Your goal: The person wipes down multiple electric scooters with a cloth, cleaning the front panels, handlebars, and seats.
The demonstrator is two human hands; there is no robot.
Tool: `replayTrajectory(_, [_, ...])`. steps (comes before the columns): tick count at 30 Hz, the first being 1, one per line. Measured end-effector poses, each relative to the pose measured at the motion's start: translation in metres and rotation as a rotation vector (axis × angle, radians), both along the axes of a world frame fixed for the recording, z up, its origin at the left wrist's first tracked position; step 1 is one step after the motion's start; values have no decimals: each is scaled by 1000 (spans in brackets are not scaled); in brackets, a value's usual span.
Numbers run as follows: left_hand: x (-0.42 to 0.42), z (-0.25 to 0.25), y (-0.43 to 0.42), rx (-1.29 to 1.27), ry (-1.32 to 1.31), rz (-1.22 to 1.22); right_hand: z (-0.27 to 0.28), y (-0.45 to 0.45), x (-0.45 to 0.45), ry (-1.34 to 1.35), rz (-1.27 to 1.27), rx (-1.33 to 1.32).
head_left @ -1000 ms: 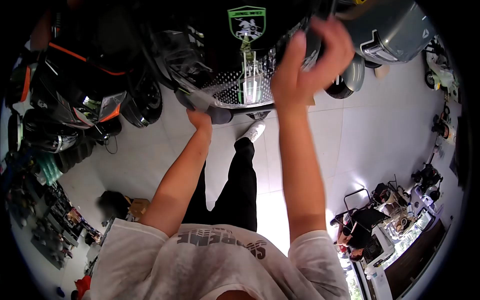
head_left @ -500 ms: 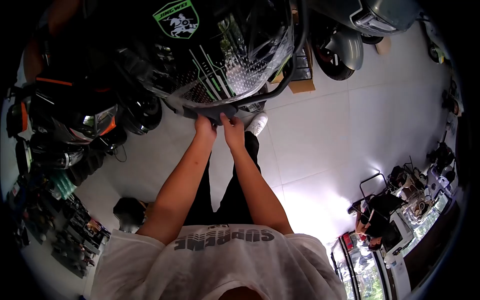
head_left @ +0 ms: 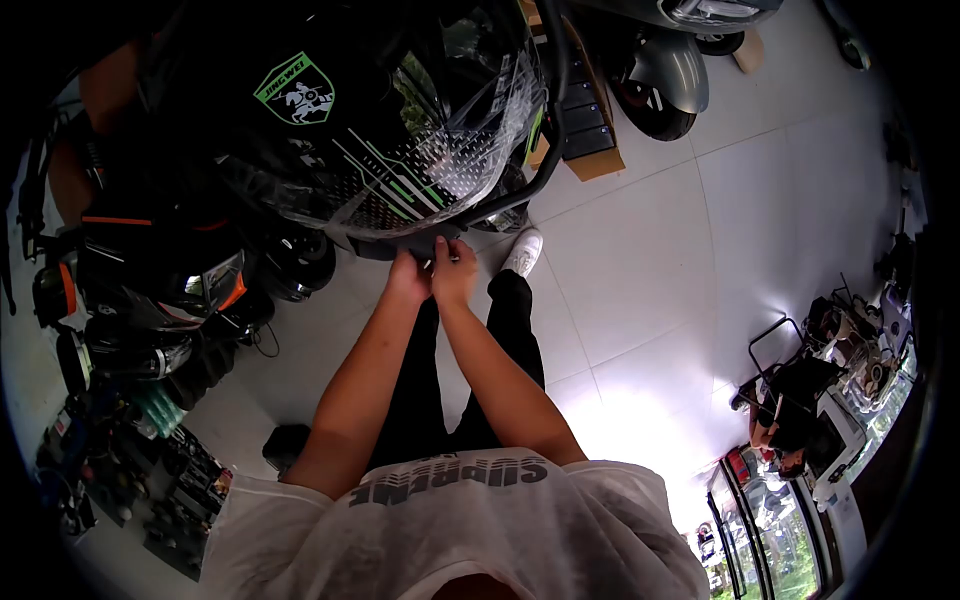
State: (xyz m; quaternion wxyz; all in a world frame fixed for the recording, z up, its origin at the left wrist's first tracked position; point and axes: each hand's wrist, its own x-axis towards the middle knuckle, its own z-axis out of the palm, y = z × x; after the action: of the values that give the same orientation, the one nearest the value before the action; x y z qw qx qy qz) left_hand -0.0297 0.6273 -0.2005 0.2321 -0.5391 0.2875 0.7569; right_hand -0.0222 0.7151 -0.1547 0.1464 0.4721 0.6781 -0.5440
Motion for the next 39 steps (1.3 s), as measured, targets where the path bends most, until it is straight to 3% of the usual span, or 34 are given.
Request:
replayTrajectory(5, [-1, 5, -7, -3, -187, -56, -2, 18, 3, 109, -85, 108])
replayTrajectory(9, [-1, 9, -20, 11, -209, -88, 21, 65, -12, 245, 88, 404])
replayTrajectory(11, [-1, 7, -29, 2, -180, -73, 29, 84, -23, 328, 300, 615])
replayTrajectory(13, [-2, 2, -37, -193, -163, -181, 31, 101, -37, 298, 306, 594])
replayTrajectory(15, [-3, 9, -36, -198, -150, -169, 37, 105, -49, 271, 313, 575])
replayTrajectory(17, [-4, 16, -29, -42, -147, -69, 45, 103, -58, 291, 61, 268])
replayTrajectory(18, [-5, 19, -25, -45, -145, -69, 41, 99, -56, 294, 60, 266])
replayTrajectory(20, [-3, 24, -18, -23, -137, -25, 22, 89, -43, 88, -175, 138])
replayTrajectory(23, [0, 12, -15, 3, -201, 1, -13, 53, -7, 7, -28, -47])
replayTrajectory(27, [8, 11, 1, 57, -60, -44, -7, 13, -27, 27, -78, -62])
replayTrajectory(32, [-3, 47, 12, 2, -148, -77, -2, 17, -69, 66, -310, 105])
replayTrajectory(34, [4, 65, -3, -177, -247, -371, -13, 34, -77, 128, -326, 296])
replayTrajectory(35, [9, 74, -12, -175, -247, -377, -21, 47, -85, 127, -332, 299])
replayTrajectory(37, [25, 93, -28, -630, 500, -853, -33, 75, -94, 184, -316, 389])
replayTrajectory(39, [-20, 201, -13, -834, 545, -1222, -27, 99, -103, 226, -245, 452])
